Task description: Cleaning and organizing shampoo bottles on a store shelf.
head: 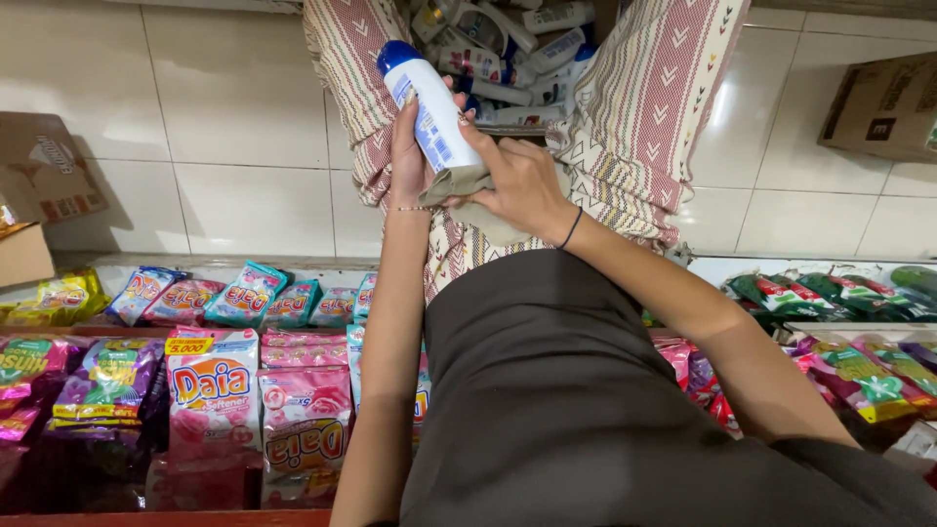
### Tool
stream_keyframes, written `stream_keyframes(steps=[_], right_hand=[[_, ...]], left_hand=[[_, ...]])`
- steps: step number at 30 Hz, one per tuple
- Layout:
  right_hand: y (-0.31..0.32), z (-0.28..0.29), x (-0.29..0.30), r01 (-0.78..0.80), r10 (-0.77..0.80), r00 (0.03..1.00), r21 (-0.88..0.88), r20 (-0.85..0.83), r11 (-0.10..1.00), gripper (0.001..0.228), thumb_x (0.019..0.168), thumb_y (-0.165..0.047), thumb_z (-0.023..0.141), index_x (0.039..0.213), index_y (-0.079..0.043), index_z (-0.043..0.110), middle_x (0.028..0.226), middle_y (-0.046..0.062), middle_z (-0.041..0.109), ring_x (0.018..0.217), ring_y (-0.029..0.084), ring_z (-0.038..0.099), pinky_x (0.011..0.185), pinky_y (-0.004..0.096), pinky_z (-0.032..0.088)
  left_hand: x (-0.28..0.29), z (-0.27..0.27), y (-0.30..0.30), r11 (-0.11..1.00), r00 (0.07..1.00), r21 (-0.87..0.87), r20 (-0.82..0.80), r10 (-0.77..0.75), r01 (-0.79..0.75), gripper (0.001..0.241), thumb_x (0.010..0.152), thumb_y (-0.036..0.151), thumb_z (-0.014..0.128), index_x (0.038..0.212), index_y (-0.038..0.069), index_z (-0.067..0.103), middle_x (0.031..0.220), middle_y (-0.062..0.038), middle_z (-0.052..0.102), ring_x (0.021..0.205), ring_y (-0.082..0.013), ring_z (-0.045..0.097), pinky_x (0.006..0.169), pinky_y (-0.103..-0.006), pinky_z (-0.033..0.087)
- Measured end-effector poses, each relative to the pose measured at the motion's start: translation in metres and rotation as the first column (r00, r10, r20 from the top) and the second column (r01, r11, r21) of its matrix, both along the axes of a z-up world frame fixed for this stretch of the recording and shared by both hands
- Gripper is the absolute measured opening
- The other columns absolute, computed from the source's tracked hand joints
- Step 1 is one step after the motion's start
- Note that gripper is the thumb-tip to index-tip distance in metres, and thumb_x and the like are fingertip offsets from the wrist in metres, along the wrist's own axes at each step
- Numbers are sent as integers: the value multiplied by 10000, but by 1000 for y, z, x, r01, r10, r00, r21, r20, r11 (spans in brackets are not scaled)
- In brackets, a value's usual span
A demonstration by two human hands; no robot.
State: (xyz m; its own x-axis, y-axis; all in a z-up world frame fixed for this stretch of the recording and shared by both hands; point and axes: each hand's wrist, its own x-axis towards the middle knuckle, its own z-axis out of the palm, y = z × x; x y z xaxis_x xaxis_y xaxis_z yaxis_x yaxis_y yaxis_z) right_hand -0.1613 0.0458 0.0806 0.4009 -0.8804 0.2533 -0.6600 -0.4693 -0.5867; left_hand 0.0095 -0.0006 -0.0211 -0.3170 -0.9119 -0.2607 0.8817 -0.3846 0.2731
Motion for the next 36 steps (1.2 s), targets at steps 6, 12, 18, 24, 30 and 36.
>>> stream_keyframes(steps=[6,12,18,24,30,36], right_hand=[[-3,0,-3,-3,1,999,47,39,999,863,785,-394,898,1493,-97,503,890,134,707,790,318,711,712,420,561],[-48,-57,-39,39,-62,955,84,291,996,384,910,-88,712,1286,-101,632,947,145,739,799,262,727,709,351,564],[-145,-34,-68,315,-390,654,235,648,919,226,1137,-166,629,1234,35,669,1028,102,712,891,148,625,793,315,532],[-142,-24,-13,-90,66,968,90,243,992,277,1021,-183,651,1224,-16,738,1014,194,736,849,325,697,742,410,549],[-149,-24,10,144,-133,956,-21,263,989,241,991,-225,675,945,11,692,800,192,647,734,402,650,623,460,493],[-202,-32,-14,390,-351,898,-108,265,914,320,1005,-232,685,779,-5,662,675,196,576,603,367,589,569,446,451]], left_hand=[[1,-4,1,999,999,29,-38,14,-13,508,1082,340,500,1422,-38,490,1153,-217,689,1016,-319,710,935,-420,613],[-2,14,-14,994,981,100,-188,57,-38,502,1041,341,513,1397,-10,465,1184,-195,656,1029,-326,709,908,-445,620],[-3,20,-24,993,949,-79,308,-63,91,388,1084,230,481,1387,-1,408,1240,-244,652,972,-351,723,843,-527,649],[-14,8,-15,950,938,20,156,-311,312,483,1110,409,330,1286,-13,485,1080,-242,689,805,-361,753,700,-479,659],[-14,13,-16,974,922,78,312,-227,214,435,1132,382,357,1184,-19,519,863,-226,702,691,-381,739,628,-479,649],[-21,-23,-33,983,971,51,156,-183,177,714,1136,559,281,1268,-85,561,979,-294,727,788,-344,756,719,-421,634]])
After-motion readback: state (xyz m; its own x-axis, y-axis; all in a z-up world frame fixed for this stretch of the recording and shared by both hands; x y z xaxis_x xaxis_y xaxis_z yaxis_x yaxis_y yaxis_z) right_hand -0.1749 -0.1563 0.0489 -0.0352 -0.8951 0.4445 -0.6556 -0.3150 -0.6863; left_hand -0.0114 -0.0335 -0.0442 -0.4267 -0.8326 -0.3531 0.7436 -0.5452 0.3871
